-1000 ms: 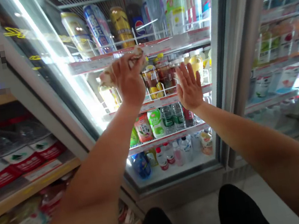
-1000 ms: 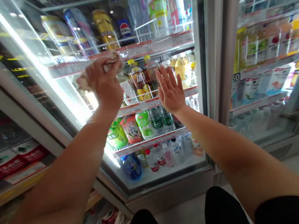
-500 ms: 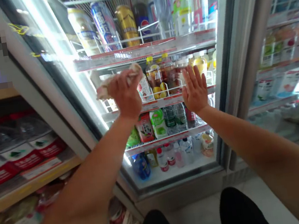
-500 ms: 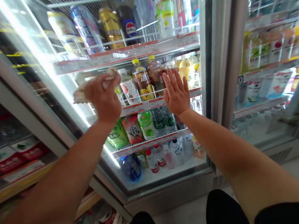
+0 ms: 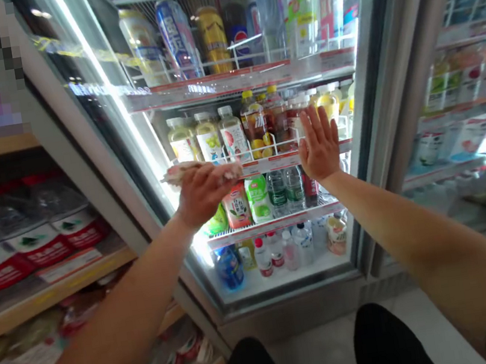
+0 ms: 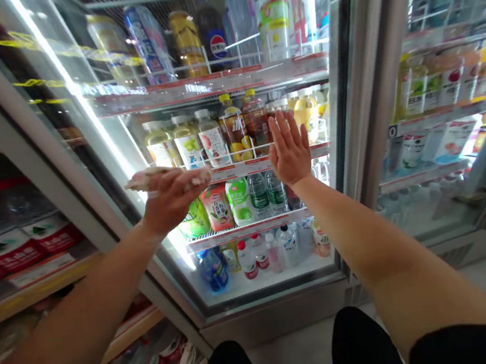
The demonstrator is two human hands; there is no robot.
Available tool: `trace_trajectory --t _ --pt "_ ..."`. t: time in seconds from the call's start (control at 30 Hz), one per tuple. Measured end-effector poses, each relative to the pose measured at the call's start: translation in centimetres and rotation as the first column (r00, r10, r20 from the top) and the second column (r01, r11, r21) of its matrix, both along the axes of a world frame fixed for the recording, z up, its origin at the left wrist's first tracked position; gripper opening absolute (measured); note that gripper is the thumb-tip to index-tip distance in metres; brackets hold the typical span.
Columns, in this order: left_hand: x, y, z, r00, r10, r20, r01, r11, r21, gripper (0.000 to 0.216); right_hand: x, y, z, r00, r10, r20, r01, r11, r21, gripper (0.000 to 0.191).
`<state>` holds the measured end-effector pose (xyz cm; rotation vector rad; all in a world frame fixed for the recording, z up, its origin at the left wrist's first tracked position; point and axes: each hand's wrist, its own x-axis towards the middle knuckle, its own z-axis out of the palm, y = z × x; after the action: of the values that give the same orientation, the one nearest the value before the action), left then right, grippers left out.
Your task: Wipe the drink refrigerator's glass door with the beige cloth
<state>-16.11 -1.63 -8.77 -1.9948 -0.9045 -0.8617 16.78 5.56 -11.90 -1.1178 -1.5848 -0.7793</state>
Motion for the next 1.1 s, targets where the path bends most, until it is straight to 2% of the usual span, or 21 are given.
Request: trace_trajectory --t 0.07,0.1,0.17,0.23,0.27,0.33,0.43,0.5,0.63,0.7,0.8,0.87,0.93,1.03,1.1 --pt "-1.6 -0.3 -0.4 0.997 -0.015 -0.076 0.011 0.999 -0.049 0.029 0.0 0.0 0.0 1.000 0.009 0.000 -0.009 1.000 -0.002 0.065" --pt "-2.5 -0.4 0.1 0.999 0.024 -0.037 -0.024 1.000 -0.006 0.030 0.1 0.0 -0.1 1.000 0.014 -0.002 -0.014 1.000 0.001 0.065" --pt "-4.1 -0.6 1.1 0.979 0.135 0.151 -0.156 0.978 0.139 0.035 0.1 0.1 -0.1 1.000 0.021 -0.006 -0.021 1.000 0.011 0.065" --pt "-5.0 -0.9 1.0 0.922 0.195 0.335 -0.281 0.932 0.231 0.038 0.2 0.3 -0.2 1.000 0.024 -0.004 -0.024 1.000 0.020 0.065" --pt "-5.2 -1.1 0.2 0.905 0.203 0.373 -0.307 0.921 0.242 0.039 0.2 0.3 -0.2 1.000 0.024 -0.002 -0.024 0.999 0.022 0.065" --pt "-5.2 -1.5 -2.5 0.922 0.211 0.325 -0.294 0.928 0.231 0.037 0.1 0.3 -0.2 1.000 0.020 -0.001 -0.020 1.000 0.016 0.065" --pt "-5.7 -2.0 -6.2 0.982 0.186 0.038 -0.189 0.972 0.139 0.032 0.1 0.1 -0.1 1.000 0.012 -0.004 -0.012 1.000 -0.008 0.065" --pt "-6.8 -1.8 -6.7 0.979 0.202 0.036 -0.205 0.967 0.149 0.032 0.1 -0.1 -0.1 1.000 0.011 -0.002 -0.011 1.000 -0.016 0.065" --pt "-8.8 -1.3 -5.7 0.916 0.261 0.306 -0.335 0.916 0.222 0.039 0.1 -0.1 -0.2 1.000 0.020 -0.012 -0.020 1.000 -0.003 0.064" --pt "-8.9 -1.5 -6.9 0.927 0.244 0.286 -0.301 0.938 0.174 0.042 0.1 -0.1 -0.3 0.999 0.034 -0.019 -0.034 0.999 0.001 0.065" --pt "-8.4 -2.2 -10.6 0.982 0.177 0.066 -0.181 0.982 0.049 0.038 0.1 0.0 -0.3 0.999 0.037 -0.017 -0.037 0.999 0.015 0.065" --pt "-8.4 -2.5 -12.3 0.987 0.161 0.004 -0.161 0.987 0.019 0.039 0.1 0.0 -0.3 1.000 0.028 -0.012 -0.028 0.999 0.024 0.064" --pt "-8.8 -2.4 -12.6 0.976 0.205 0.068 -0.209 0.976 0.059 0.042 0.1 0.0 -0.2 1.000 0.020 -0.012 -0.020 0.999 0.026 0.063" --pt "-9.0 -2.2 -12.2 0.925 0.290 0.245 -0.331 0.933 0.144 0.047 0.1 0.1 -0.2 1.000 0.017 -0.011 -0.017 0.999 0.028 0.064" --pt "-8.7 -2.6 -13.2 0.932 0.297 0.208 -0.329 0.933 0.145 0.049 0.1 0.2 -0.2 1.000 0.024 -0.008 -0.023 0.999 0.040 0.064"
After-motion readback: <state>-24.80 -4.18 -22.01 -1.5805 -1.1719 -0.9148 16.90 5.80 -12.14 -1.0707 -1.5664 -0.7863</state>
